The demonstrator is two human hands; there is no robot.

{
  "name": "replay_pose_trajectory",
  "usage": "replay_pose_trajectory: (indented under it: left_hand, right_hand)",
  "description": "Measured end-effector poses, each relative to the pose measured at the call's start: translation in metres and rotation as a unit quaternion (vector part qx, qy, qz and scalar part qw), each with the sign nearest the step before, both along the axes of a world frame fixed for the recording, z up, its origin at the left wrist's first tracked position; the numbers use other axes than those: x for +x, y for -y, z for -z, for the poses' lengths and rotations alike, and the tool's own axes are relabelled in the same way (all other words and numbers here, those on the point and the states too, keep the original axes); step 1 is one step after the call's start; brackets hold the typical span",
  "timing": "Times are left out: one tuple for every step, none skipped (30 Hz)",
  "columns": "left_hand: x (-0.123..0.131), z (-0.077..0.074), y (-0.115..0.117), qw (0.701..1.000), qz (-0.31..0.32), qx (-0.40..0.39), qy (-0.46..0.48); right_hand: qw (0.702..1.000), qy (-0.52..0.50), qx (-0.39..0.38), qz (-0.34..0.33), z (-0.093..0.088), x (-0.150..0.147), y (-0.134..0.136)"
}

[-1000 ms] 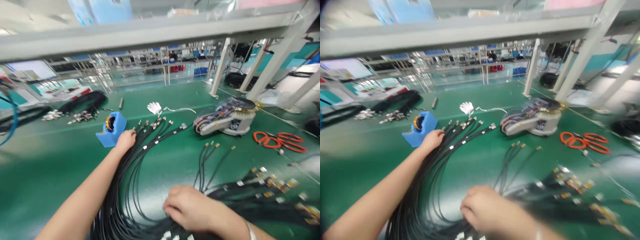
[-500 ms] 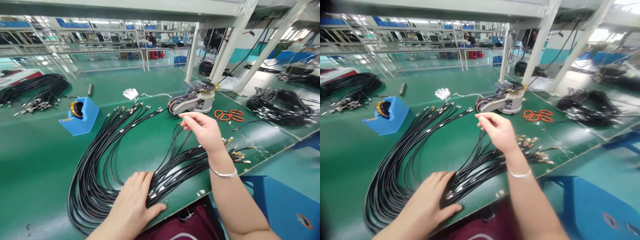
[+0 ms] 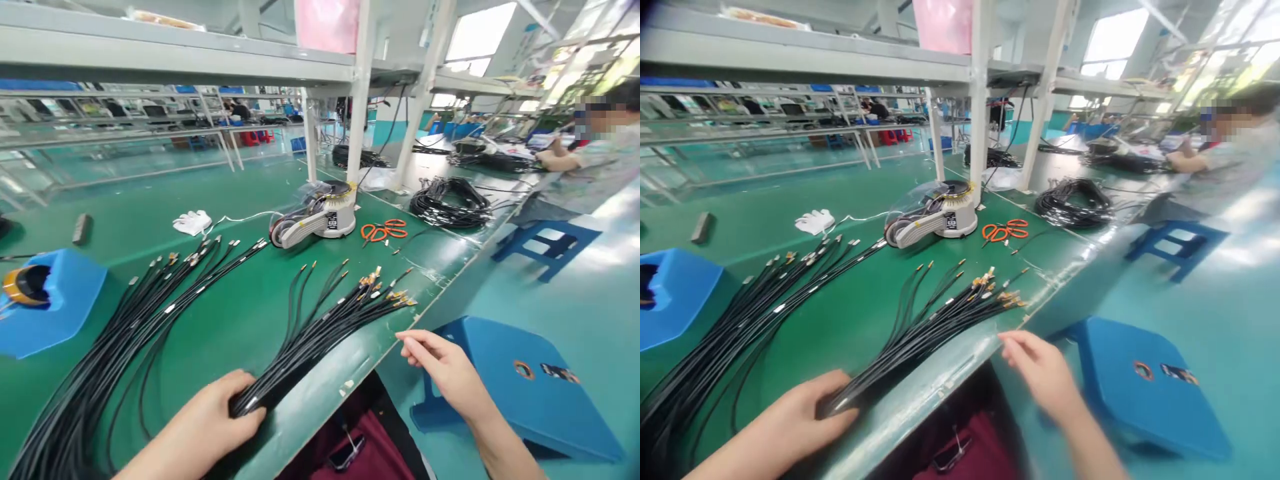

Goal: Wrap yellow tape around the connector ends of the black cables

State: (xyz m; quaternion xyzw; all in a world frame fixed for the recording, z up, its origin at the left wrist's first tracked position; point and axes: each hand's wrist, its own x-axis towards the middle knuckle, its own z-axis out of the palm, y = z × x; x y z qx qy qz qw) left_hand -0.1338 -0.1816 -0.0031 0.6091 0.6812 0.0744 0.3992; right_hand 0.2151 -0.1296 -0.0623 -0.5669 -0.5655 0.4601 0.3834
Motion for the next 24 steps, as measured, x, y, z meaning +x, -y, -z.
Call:
replay_pose_trajectory:
  left_hand:
    - [-0.004,-0.003,-0.002,0.996,-0.018,-0.044,0.07]
    - [-0.008,-0.006,-0.004,0.986,-0.039,-0.088,0.138]
    - [-0.011,-0.01,-0.006,0.971,-0.06,-0.126,0.195]
    - [-0.014,-0.015,-0.008,0.957,-0.079,-0.152,0.234]
    - [-0.016,-0.019,-0.009,0.948,-0.094,-0.162,0.257]
    - [-0.017,-0.024,-0.01,0.944,-0.106,-0.16,0.267]
    - [-0.018,-0.029,-0.011,0.944,-0.111,-0.154,0.269]
    - [-0.018,-0.033,-0.011,0.946,-0.112,-0.144,0.268]
    - [-0.018,-0.037,-0.012,0.948,-0.108,-0.133,0.267]
    - [-0.017,-0.039,-0.012,0.95,-0.102,-0.123,0.267]
    - [-0.017,-0.04,-0.012,0.952,-0.093,-0.117,0.267]
    - [-0.017,-0.041,-0.012,0.953,-0.086,-0.113,0.266]
    - [-0.017,-0.04,-0.012,0.954,-0.081,-0.111,0.265]
    - [-0.017,-0.038,-0.011,0.955,-0.078,-0.111,0.263]
    - [-0.018,-0.036,-0.01,0.955,-0.076,-0.112,0.263]
    - [-0.019,-0.033,-0.009,0.955,-0.074,-0.114,0.264]
    - [-0.019,-0.03,-0.008,0.954,-0.072,-0.116,0.266]
    - [-0.02,-0.027,-0.008,0.953,-0.071,-0.118,0.269]
    - [-0.021,-0.024,-0.008,0.952,-0.071,-0.12,0.272]
    - [-0.022,-0.022,-0.009,0.952,-0.071,-0.12,0.272]
    - [-0.022,-0.02,-0.009,0.953,-0.07,-0.12,0.269]
    - [-0.022,-0.019,-0.01,0.954,-0.067,-0.12,0.265]
    - [-0.021,-0.018,-0.011,0.956,-0.063,-0.121,0.26]
    - [-0.02,-0.017,-0.011,0.959,-0.057,-0.119,0.251]
  right_hand:
    - [1.0,-0.01,-0.011,0.002,-0.001,0.003,0.004]
    - [0.999,-0.029,-0.024,-0.007,-0.004,0.002,0.008]
    - [0.997,-0.059,-0.044,-0.034,-0.007,-0.001,0.011]
    - [0.989,-0.101,-0.073,-0.075,-0.009,-0.008,0.015]
    - [0.974,-0.153,-0.111,-0.123,-0.012,-0.018,0.018]
    - [0.95,-0.21,-0.155,-0.172,-0.013,-0.032,0.022]
    - [0.92,-0.269,-0.199,-0.205,-0.014,-0.048,0.026]
    - [0.888,-0.324,-0.241,-0.218,-0.014,-0.067,0.031]
    - [0.86,-0.369,-0.275,-0.221,-0.014,-0.086,0.037]
    - [0.836,-0.404,-0.298,-0.222,-0.012,-0.104,0.044]
    - [0.816,-0.427,-0.319,-0.223,-0.01,-0.121,0.051]
    - [0.802,-0.437,-0.336,-0.229,-0.008,-0.135,0.059]
    - [0.794,-0.432,-0.35,-0.245,-0.004,-0.146,0.065]
    - [0.794,-0.408,-0.36,-0.273,-0.001,-0.153,0.071]
    - [0.803,-0.365,-0.354,-0.31,0.002,-0.157,0.074]
    - [0.825,-0.307,-0.319,-0.35,0.004,-0.156,0.074]
    - [0.857,-0.241,-0.246,-0.384,0.005,-0.153,0.071]
    - [0.888,-0.168,-0.138,-0.404,0.004,-0.147,0.065]
    - [0.908,-0.095,-0.008,-0.408,0.002,-0.14,0.056]
    - [0.912,-0.026,0.128,-0.389,-0.002,-0.133,0.045]
    - [0.899,0.039,0.236,-0.367,-0.006,-0.125,0.032]
    - [0.881,0.101,0.304,-0.347,-0.011,-0.118,0.019]
    - [0.869,0.159,0.335,-0.327,-0.014,-0.113,0.008]
    - [0.858,0.207,0.343,-0.321,-0.017,-0.11,-0.001]
